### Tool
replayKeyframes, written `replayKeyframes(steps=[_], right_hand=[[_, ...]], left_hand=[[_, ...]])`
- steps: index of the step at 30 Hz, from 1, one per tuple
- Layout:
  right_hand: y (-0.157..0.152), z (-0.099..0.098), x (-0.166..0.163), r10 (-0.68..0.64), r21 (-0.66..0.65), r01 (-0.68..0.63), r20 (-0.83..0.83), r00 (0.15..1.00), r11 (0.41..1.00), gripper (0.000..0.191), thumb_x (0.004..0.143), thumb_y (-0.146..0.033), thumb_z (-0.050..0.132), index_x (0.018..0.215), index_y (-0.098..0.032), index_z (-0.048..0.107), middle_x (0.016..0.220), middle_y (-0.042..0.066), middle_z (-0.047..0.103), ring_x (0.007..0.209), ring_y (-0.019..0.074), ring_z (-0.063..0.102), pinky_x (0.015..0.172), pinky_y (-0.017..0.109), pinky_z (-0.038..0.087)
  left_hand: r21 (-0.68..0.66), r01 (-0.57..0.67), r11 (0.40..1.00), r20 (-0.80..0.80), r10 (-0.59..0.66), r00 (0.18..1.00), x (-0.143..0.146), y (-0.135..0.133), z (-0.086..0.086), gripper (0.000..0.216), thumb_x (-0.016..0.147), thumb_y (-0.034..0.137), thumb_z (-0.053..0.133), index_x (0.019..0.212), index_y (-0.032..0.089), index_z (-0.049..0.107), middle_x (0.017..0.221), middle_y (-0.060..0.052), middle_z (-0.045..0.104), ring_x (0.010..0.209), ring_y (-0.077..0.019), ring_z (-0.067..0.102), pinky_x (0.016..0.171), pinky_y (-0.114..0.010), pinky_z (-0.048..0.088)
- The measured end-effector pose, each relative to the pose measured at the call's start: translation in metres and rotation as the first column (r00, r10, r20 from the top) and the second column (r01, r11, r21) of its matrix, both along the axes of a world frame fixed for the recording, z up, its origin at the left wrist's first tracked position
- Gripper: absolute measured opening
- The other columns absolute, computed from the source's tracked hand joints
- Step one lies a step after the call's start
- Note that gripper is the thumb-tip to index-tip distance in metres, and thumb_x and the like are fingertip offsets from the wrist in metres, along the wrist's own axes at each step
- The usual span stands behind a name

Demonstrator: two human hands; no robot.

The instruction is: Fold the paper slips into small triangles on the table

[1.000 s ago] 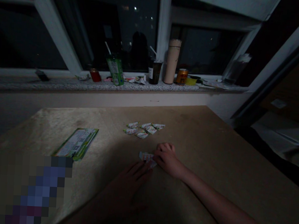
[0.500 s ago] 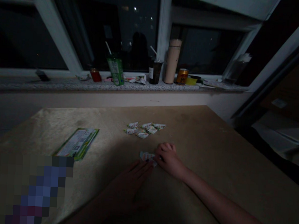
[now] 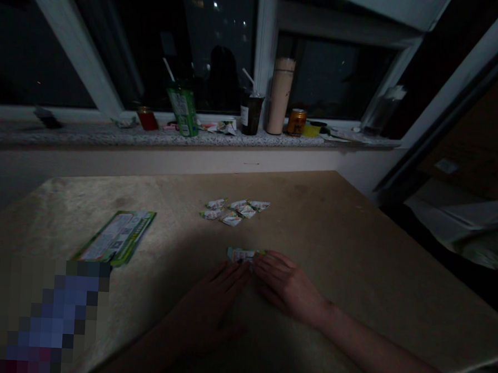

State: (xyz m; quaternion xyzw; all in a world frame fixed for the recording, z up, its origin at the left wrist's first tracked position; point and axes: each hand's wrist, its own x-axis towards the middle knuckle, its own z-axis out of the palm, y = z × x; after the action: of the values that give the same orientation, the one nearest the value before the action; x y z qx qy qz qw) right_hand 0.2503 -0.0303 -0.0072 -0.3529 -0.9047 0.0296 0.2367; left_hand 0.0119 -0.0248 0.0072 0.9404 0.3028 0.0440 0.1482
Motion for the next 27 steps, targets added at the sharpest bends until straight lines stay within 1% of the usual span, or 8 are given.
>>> replayKeyframes(steps=[6, 9, 12, 17, 22, 25, 27], right_hand=[[0.0022, -0.0041, -0.0027, -0.023, -0.056, 0.024, 0.018, 1.0, 0.998, 0.038, 0.09, -0.034, 0.051, 0.124, -0.016, 0.055, 0.123, 0.01, 0.061, 0.116, 0.0211, 0.055, 0.11, 0.041, 0.033], [0.0014, -0.0028, -0.0036, -0.031, -0.058, 0.032, 0.025, 0.999, 0.998, 0.039, 0.09, -0.035, 0.052, 0.123, -0.014, 0.056, 0.121, 0.011, 0.062, 0.115, 0.0218, 0.056, 0.11, 0.041, 0.033], [0.0005, -0.0016, -0.0042, -0.031, -0.064, 0.032, 0.014, 0.999, 0.997, 0.038, 0.089, -0.033, 0.054, 0.123, -0.016, 0.056, 0.12, 0.01, 0.063, 0.114, 0.021, 0.057, 0.111, 0.041, 0.032], [0.0008, -0.0028, -0.004, -0.025, -0.057, 0.025, 0.001, 1.0, 0.998, 0.039, 0.088, -0.035, 0.055, 0.123, -0.017, 0.055, 0.121, 0.01, 0.063, 0.116, 0.021, 0.055, 0.11, 0.042, 0.033], [0.0011, -0.0037, -0.0034, -0.014, -0.053, 0.016, 0.036, 0.999, 0.998, 0.038, 0.089, -0.036, 0.052, 0.122, -0.017, 0.057, 0.123, 0.009, 0.061, 0.117, 0.0223, 0.054, 0.109, 0.041, 0.034], [0.0001, -0.0026, -0.0063, -0.029, -0.051, 0.032, 0.069, 0.997, 0.998, 0.04, 0.087, -0.038, 0.054, 0.121, -0.015, 0.058, 0.123, 0.01, 0.061, 0.117, 0.0233, 0.053, 0.11, 0.041, 0.032], [-0.001, -0.0022, -0.0087, -0.044, -0.052, 0.048, 0.081, 0.996, 0.997, 0.044, 0.085, -0.041, 0.056, 0.121, -0.014, 0.057, 0.123, 0.011, 0.061, 0.116, 0.0241, 0.053, 0.111, 0.041, 0.031]], left_hand=[[-0.006, -0.016, 1.0, -0.002, 0.016, 1.0, 0.0004, -0.0027, 0.0009, 0.085, 0.083, 0.05, 0.056, 0.148, 0.019, 0.012, 0.153, -0.008, 0.018, 0.139, -0.0276, 0.019, 0.114, -0.043, 0.016], [0.004, 0.0, 1.0, -0.012, 0.0, 1.0, 0.0003, -0.0029, 0.001, 0.086, 0.083, 0.047, 0.056, 0.149, 0.019, 0.01, 0.154, -0.007, 0.015, 0.139, -0.0264, 0.018, 0.114, -0.042, 0.016], [0.01, 0.007, 1.0, -0.007, -0.007, 1.0, -0.0003, -0.0017, -0.0001, 0.083, 0.084, 0.049, 0.054, 0.149, 0.021, 0.011, 0.154, -0.006, 0.014, 0.139, -0.0262, 0.017, 0.114, -0.043, 0.016], [0.007, 0.003, 1.0, 0.005, -0.003, 1.0, -0.001, -0.0015, -0.0018, 0.081, 0.084, 0.05, 0.054, 0.148, 0.022, 0.016, 0.153, -0.007, 0.017, 0.138, -0.0294, 0.02, 0.113, -0.046, 0.017], [0.022, 0.001, 1.0, -0.018, 0.0, 1.0, -0.0018, -0.0018, -0.0051, 0.081, 0.084, 0.049, 0.054, 0.148, 0.02, 0.015, 0.153, -0.006, 0.017, 0.139, -0.0282, 0.019, 0.113, -0.044, 0.018], [0.036, 0.014, 0.999, -0.035, -0.012, 0.999, -0.0002, -0.0014, -0.0031, 0.079, 0.085, 0.049, 0.052, 0.148, 0.018, 0.016, 0.153, -0.007, 0.017, 0.139, -0.0281, 0.018, 0.113, -0.044, 0.017], [0.034, 0.01, 0.999, -0.04, -0.009, 0.999, 0.0016, -0.0014, -0.0003, 0.079, 0.085, 0.049, 0.053, 0.148, 0.018, 0.018, 0.153, -0.009, 0.019, 0.138, -0.0289, 0.02, 0.113, -0.045, 0.018]])
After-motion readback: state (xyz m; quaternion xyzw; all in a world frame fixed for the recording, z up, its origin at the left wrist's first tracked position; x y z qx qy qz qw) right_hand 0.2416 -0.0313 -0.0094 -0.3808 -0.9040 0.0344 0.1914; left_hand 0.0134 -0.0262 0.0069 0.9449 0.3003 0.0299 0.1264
